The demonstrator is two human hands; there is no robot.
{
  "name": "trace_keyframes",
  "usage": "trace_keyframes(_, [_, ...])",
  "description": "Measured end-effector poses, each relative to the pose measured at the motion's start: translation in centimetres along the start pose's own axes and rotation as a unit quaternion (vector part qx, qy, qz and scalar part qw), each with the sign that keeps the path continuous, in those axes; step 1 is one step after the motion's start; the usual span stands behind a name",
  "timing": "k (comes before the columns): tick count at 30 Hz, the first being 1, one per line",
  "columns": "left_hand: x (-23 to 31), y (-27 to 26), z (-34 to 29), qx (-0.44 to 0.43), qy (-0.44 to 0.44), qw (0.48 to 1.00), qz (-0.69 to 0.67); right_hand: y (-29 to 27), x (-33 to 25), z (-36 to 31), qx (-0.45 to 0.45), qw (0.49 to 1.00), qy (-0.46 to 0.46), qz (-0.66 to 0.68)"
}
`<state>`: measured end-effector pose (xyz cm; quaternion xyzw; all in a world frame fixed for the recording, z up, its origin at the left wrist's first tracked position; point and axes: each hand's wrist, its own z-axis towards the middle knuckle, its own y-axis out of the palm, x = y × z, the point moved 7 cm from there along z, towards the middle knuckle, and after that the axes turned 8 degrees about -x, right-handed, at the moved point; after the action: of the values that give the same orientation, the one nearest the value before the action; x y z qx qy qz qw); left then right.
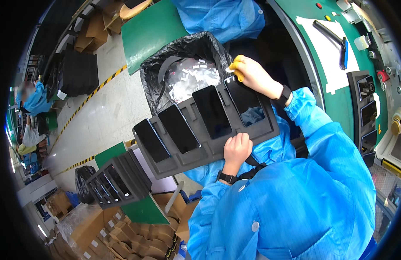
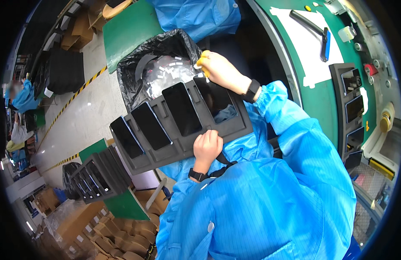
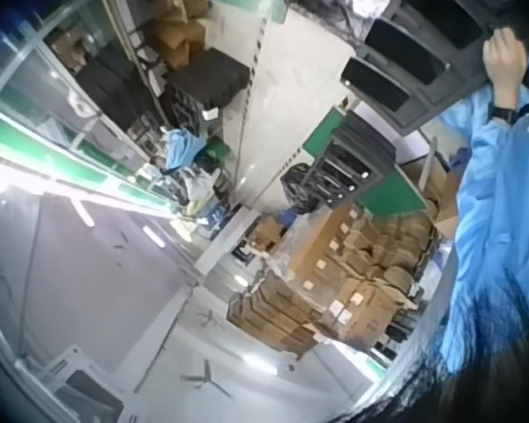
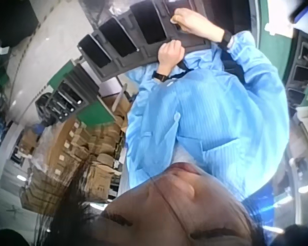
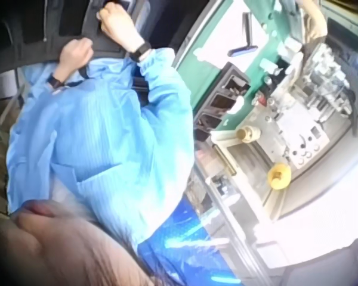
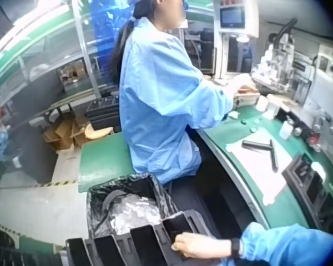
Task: The person is cleaning the screens of several smartphones placed in a tray using a yellow cloth and cleaning fluid.
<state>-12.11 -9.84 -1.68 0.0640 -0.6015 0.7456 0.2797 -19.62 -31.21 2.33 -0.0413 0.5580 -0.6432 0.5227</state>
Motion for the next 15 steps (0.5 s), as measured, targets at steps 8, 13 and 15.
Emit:
trace_keyframes(8, [0.3, 0.3, 0.3, 0.005, 0.008, 1.000, 0.006, 3.7, -2.9, -5.2, -0.162, 0.986, -0.022, 0.001])
trace_keyframes(13, [-0.1, 0.2, -0.3, -0.007, -0.007, 1.000, -0.002, -0.8, 1.5, 0.1, -0.007, 0.999, 0.023, -0.034])
trace_keyframes(15, [0.1, 0.0, 0.2, 0.001, 0.000, 1.000, 0.005, -2.0, 0.6, -2.5, -0.010, 0.999, 0.038, -0.029])
